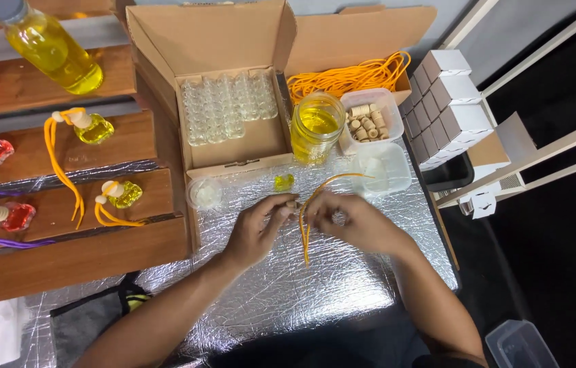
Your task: Cleaning a small perfume bottle with a cloth, placing it in a pouch, and threading an orange cord through a wooden cap.
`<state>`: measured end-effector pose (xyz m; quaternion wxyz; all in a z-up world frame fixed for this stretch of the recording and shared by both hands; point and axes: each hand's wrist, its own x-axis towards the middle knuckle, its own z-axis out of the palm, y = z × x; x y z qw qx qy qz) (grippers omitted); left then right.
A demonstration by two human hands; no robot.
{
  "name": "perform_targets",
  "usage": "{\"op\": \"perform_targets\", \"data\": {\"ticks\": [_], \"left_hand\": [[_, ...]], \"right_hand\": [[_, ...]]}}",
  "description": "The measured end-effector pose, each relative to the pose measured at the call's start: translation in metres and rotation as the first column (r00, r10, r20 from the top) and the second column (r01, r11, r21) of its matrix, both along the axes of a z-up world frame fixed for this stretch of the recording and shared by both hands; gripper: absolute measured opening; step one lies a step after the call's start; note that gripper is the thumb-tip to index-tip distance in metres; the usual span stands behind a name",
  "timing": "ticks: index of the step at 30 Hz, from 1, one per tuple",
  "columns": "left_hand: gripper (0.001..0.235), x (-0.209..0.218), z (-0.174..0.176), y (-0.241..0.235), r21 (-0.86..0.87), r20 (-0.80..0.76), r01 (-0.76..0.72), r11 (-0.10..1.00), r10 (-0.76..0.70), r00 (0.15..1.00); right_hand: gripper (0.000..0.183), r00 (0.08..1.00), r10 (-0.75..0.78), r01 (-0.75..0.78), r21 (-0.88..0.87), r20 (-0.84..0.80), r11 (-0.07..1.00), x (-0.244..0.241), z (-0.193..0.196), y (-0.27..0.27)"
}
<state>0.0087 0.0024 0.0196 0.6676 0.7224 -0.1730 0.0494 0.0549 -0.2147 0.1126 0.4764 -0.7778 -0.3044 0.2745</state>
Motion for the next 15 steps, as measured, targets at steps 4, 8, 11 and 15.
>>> {"op": "perform_targets", "data": {"ticks": [4, 8, 11, 15], "left_hand": [[0.032, 0.003, 0.009, 0.004, -0.151, -0.087, -0.003, 0.988, -0.010, 0.996], [0.034, 0.007, -0.015, 0.007, -0.246, -0.162, -0.020, 0.969, -0.021, 0.987], [0.032, 0.009, -0.006, 0.005, -0.249, -0.211, -0.061, 0.967, 0.007, 0.978], [0.032, 0.010, 0.008, 0.004, -0.265, -0.237, -0.107, 0.958, 0.043, 0.970]], "right_hand": [[0.022, 0.950, -0.310, 0.296, 0.189, 0.046, 0.936, 0.017, -0.040, 0.005], [0.022, 0.929, -0.352, 0.309, 0.283, 0.115, 0.908, 0.008, -0.052, 0.020], [0.029, 0.900, -0.427, 0.363, 0.383, 0.093, 0.849, -0.003, -0.059, 0.035], [0.015, 0.875, -0.453, 0.369, 0.373, 0.168, 0.851, -0.001, -0.054, 0.036]]}}
